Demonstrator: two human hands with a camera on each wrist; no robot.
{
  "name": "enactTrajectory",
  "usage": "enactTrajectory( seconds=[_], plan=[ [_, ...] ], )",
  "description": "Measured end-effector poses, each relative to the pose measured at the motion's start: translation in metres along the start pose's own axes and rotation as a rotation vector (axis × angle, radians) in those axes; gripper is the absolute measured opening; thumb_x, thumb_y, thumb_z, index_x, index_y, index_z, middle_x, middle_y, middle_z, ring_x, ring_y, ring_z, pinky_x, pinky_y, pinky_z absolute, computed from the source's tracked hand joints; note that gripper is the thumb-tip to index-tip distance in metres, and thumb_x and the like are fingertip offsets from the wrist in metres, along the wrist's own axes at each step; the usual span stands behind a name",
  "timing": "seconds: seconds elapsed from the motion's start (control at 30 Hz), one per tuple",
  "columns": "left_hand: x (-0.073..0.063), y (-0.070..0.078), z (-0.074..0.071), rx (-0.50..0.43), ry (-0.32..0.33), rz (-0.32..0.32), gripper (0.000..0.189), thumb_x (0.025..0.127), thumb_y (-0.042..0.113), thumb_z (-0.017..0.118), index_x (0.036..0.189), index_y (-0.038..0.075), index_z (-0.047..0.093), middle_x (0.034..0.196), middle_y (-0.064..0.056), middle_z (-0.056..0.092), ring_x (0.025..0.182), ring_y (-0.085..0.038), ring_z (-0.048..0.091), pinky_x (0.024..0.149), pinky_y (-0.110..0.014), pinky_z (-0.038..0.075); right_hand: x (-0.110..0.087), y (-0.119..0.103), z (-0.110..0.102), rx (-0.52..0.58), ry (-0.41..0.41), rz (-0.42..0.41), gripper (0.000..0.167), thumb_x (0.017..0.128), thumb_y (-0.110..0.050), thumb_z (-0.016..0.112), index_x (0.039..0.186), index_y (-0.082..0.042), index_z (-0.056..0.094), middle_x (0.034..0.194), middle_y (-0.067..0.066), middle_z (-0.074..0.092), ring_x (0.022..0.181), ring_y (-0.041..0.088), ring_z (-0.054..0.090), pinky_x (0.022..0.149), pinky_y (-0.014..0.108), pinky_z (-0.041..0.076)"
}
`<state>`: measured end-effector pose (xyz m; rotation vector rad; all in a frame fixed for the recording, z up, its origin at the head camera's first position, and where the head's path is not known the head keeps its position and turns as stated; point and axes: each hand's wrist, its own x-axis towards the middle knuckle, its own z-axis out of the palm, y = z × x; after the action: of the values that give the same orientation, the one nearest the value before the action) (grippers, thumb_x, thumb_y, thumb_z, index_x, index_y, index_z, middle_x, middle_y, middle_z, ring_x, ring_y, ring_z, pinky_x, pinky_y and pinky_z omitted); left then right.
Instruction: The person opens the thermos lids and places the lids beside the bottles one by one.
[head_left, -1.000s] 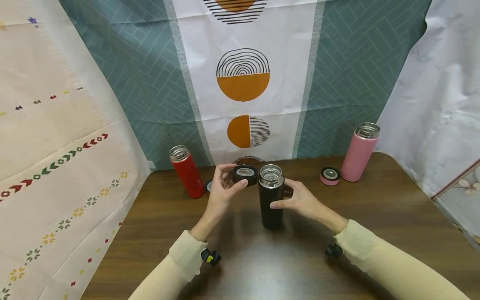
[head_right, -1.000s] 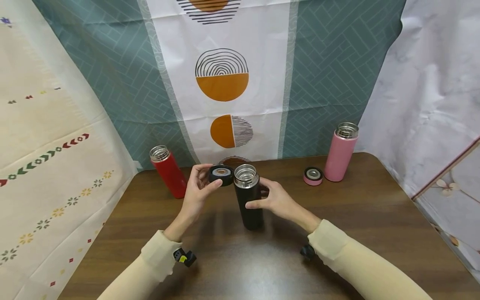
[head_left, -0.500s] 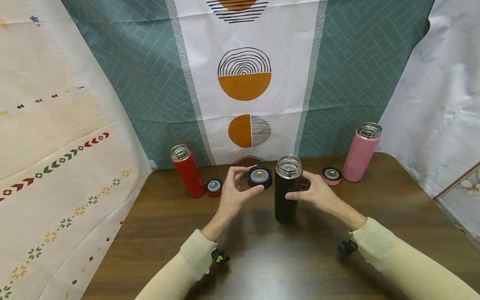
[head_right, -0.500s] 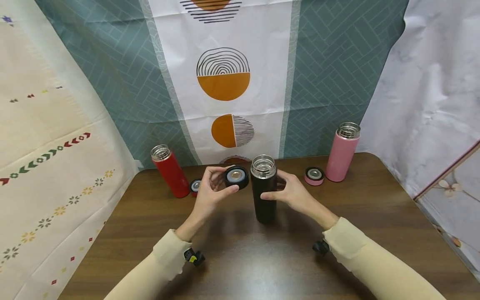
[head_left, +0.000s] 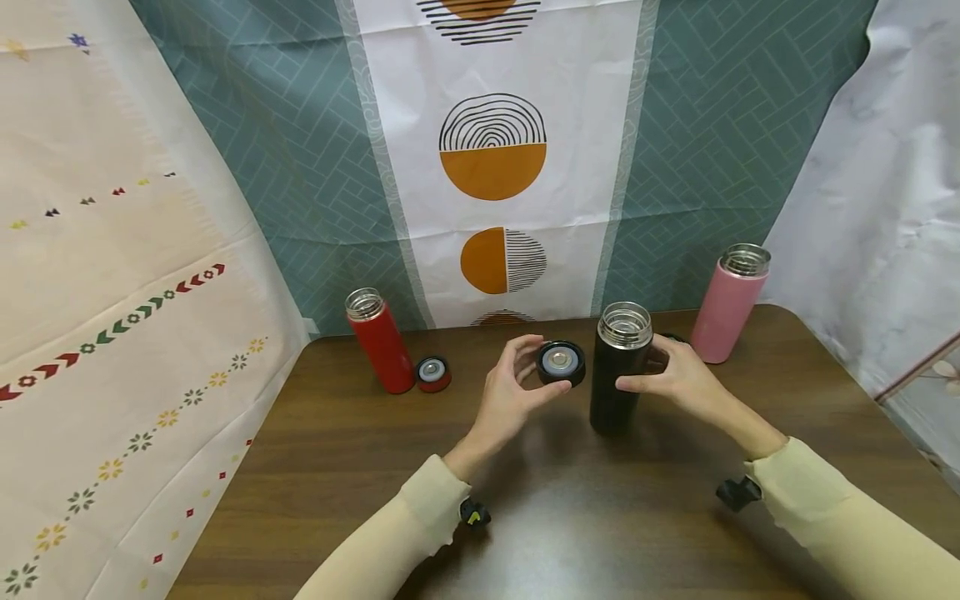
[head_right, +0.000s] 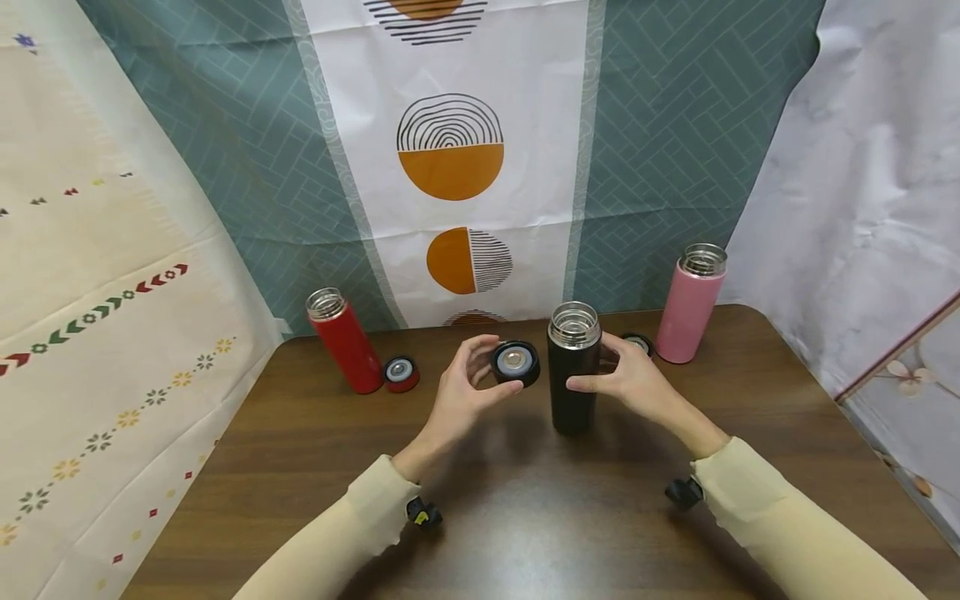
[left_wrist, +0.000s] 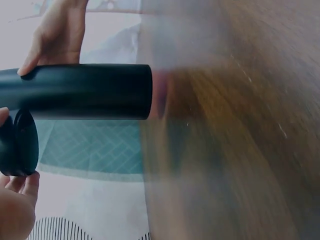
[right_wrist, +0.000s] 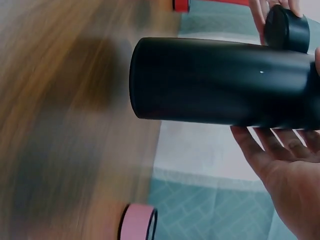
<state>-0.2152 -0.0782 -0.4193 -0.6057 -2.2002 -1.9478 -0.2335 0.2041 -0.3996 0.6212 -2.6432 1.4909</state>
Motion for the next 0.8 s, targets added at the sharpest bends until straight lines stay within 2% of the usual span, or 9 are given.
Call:
enactTrajectory(
  seconds=[0.17,0.27,0.43,0.63,0.8],
  plan=[
    [0.006,-0.004,0.017,0.053,-0.032,-0.02,0.077,0.082,0.012,0.09,0.149,0.017,0.053,0.138,0.0,0.063,0.128,-0.012,0.061,0.108,-0.025,0.047,-0.004,0.007,-0.013,0.042,0.037,-0.004,0.072,0.087,-0.018,0.086,0.147,-0.003,0.05,0.128,0.015,0.067,0.106,0.006,0.066,0.087,0.017,0.053],
    [0.009,-0.005,0.029,0.104,-0.054,-0.019,0.078,0.081,0.014,0.091,0.151,0.017,0.054,0.133,0.0,0.065,0.125,-0.011,0.062,0.106,-0.024,0.048,-0.008,0.011,-0.023,0.064,0.061,-0.028,0.072,0.087,-0.013,0.085,0.148,-0.002,0.048,0.125,0.001,0.067,0.103,0.001,0.066,0.085,0.015,0.053],
    [0.015,-0.008,0.046,0.176,-0.091,-0.003,0.075,0.081,0.015,0.091,0.148,0.013,0.057,0.129,-0.001,0.063,0.12,-0.01,0.063,0.104,-0.022,0.049,-0.013,0.022,-0.037,0.097,0.108,-0.08,0.069,0.086,-0.002,0.082,0.147,-0.008,0.051,0.12,-0.015,0.067,0.101,0.002,0.068,0.084,0.014,0.053],
    [0.022,-0.01,0.063,0.197,-0.091,-0.015,0.07,0.079,0.015,0.093,0.142,0.012,0.062,0.128,-0.001,0.062,0.116,-0.008,0.063,0.101,-0.018,0.049,-0.021,0.032,-0.057,0.055,0.155,-0.018,0.066,0.086,-0.003,0.083,0.144,-0.019,0.054,0.115,-0.019,0.069,0.097,0.001,0.068,0.082,0.012,0.052],
    [0.03,-0.012,0.076,0.193,-0.077,-0.052,0.069,0.078,0.014,0.094,0.14,0.013,0.063,0.125,0.002,0.06,0.114,-0.005,0.062,0.1,-0.016,0.049,-0.031,0.04,-0.079,0.027,0.153,-0.01,0.063,0.088,-0.002,0.08,0.143,-0.022,0.055,0.116,-0.018,0.067,0.097,0.0,0.067,0.08,0.012,0.051]
  ],
)
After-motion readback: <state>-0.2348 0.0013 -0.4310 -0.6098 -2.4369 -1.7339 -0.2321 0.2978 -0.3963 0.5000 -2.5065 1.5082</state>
